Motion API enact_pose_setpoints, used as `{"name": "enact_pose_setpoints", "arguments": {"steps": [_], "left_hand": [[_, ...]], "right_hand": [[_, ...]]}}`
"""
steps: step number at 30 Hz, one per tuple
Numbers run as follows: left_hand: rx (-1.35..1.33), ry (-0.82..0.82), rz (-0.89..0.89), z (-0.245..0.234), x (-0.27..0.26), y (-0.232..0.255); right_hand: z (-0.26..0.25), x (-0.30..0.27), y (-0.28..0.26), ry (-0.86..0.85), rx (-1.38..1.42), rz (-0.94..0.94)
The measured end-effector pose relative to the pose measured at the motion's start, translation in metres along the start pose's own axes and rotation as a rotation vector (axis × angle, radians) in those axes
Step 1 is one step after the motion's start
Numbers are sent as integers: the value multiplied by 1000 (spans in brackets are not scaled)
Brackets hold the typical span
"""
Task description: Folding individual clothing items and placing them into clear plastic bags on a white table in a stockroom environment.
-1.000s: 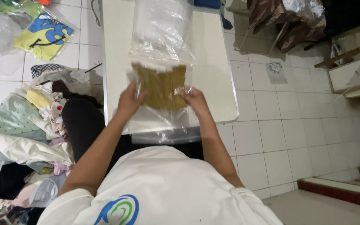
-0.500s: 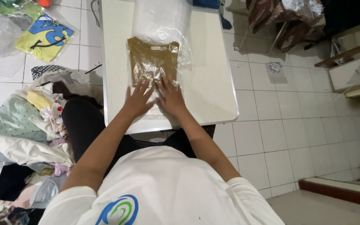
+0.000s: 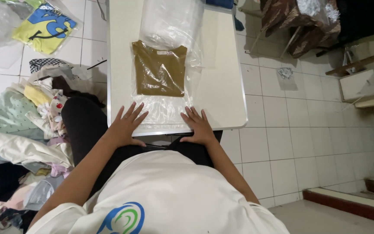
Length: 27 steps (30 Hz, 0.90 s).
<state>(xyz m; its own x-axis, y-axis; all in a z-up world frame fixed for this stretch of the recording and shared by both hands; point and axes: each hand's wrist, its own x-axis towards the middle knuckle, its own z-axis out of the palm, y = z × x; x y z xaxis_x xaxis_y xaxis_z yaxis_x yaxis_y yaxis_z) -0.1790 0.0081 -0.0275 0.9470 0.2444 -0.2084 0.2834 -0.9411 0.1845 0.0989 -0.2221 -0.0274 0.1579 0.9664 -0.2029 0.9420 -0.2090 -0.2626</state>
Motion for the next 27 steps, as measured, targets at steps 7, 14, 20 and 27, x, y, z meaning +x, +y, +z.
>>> {"name": "enact_pose_setpoints", "arguments": {"steps": [7, 14, 20, 27], "left_hand": [[197, 58, 33, 30, 24, -12], [-118, -37, 144, -9, 2, 15], [-334, 504, 65, -49, 106, 7], [-166, 259, -277, -28, 186, -16]], "right_hand": [[36, -5, 21, 112, 19, -44], [6, -19, 36, 253, 190, -9], [-42, 105, -8, 592, 171, 131], [-20, 196, -9, 251, -49, 220]]}}
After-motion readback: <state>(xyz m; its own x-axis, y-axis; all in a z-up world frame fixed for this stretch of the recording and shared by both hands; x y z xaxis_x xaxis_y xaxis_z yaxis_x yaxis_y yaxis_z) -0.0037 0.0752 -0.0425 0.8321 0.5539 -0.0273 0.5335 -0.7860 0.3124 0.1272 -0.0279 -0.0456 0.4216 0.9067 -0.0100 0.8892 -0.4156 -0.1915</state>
